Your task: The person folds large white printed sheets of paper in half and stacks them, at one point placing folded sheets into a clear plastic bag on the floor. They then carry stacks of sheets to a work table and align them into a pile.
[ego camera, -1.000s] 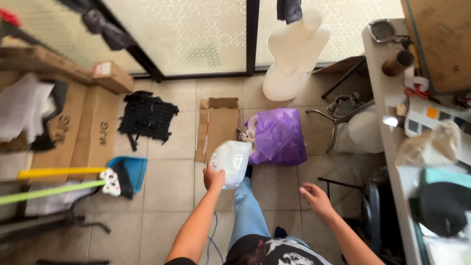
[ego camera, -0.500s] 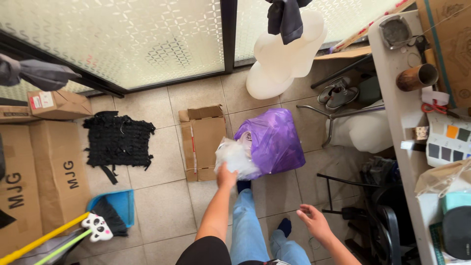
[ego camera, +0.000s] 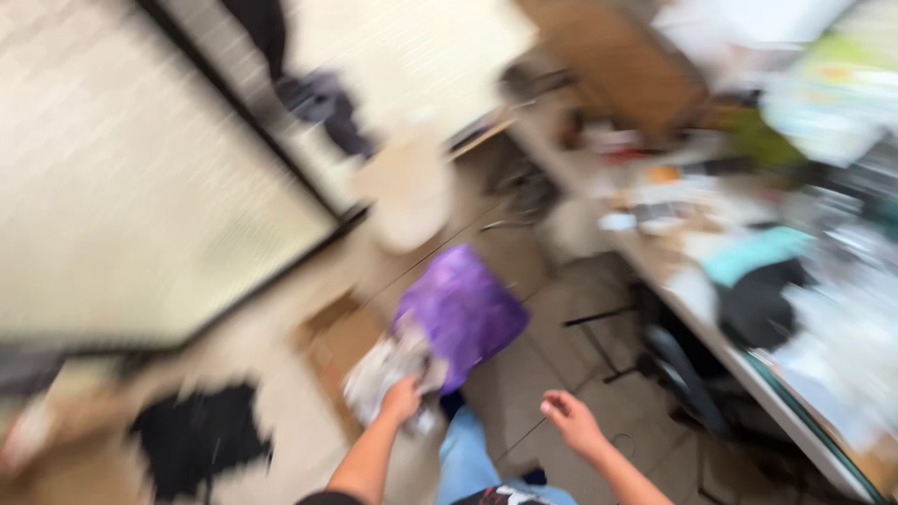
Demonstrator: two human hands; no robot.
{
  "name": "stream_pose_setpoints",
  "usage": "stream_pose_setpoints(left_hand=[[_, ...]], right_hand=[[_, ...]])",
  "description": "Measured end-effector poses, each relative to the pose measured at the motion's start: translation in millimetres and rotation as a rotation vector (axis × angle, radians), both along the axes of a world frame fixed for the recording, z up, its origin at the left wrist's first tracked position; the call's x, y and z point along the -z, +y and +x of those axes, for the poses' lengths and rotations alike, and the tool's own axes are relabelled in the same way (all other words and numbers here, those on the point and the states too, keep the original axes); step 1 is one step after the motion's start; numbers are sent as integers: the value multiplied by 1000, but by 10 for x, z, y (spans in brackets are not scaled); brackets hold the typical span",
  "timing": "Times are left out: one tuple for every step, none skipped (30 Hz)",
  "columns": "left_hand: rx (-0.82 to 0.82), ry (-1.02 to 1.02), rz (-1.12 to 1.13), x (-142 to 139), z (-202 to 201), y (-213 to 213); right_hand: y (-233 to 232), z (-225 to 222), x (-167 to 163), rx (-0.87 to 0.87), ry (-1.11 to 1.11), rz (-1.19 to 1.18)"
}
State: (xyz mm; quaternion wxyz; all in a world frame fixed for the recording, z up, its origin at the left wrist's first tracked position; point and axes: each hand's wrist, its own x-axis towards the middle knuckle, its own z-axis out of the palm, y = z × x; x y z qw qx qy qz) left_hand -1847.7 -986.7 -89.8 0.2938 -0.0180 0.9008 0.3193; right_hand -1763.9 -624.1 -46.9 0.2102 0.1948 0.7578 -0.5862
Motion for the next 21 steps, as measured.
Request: stream_pose_setpoints(left_hand=[[3,-17,22,-106,-30,162],[47,25,64,-217,-60,350],[74,13,93,-320,-77,591],[103,-3,120,-417,-94,860],[161,38,148,-505,-119,1176],[214,73,175,-593,-92,1498],[266,103,203,-673,-24,1811],[357,141,234,-747,61,2148],[442,176,266,-822,142,2534],[521,211,299,-907,264,2916],[576,215,343,-985,428,3294],[629,218,387,-1052,608,3685],[680,220,435,-1119,832,4084],[737,237,480,-1184,1076,4474],[792,250,523,-1237,1338,4828],[851,256,559,-1280,1629,5108],[913,261,574,-1318,1925,5379],[982,259,589,-1341,2243,5635],[1052,254,606,-1344,2560,5900],[1120,215,574,-1348,2897,6137],[1180,179,540,-1330,3205,6319]], right_hand=[[205,138,-103,55,-35,44],[395,357,-226,120,-75,82],[577,577,-340,192,-121,111],[784,787,-448,278,-58,116],[980,1021,-552,359,2,122],[1144,1291,-647,435,57,129],[1294,1571,-720,521,83,128],[1459,1859,-784,603,104,127],[1636,2148,-842,679,125,126],[1797,2454,-890,757,152,138],[1952,2773,-956,831,180,151],[2091,3091,-998,903,210,166],[2224,3424,-1037,985,233,169],[2364,3746,-1051,1064,258,173],[2484,4053,-1061,1141,281,174],[2571,4369,-1060,1205,282,192],[2673,4693,-1064,1278,279,210],[2744,5039,-1061,1358,269,228],[2795,5376,-1047,1428,232,223],[2843,5723,-1044,1494,195,219],[2878,6036,-1022,1553,158,213]])
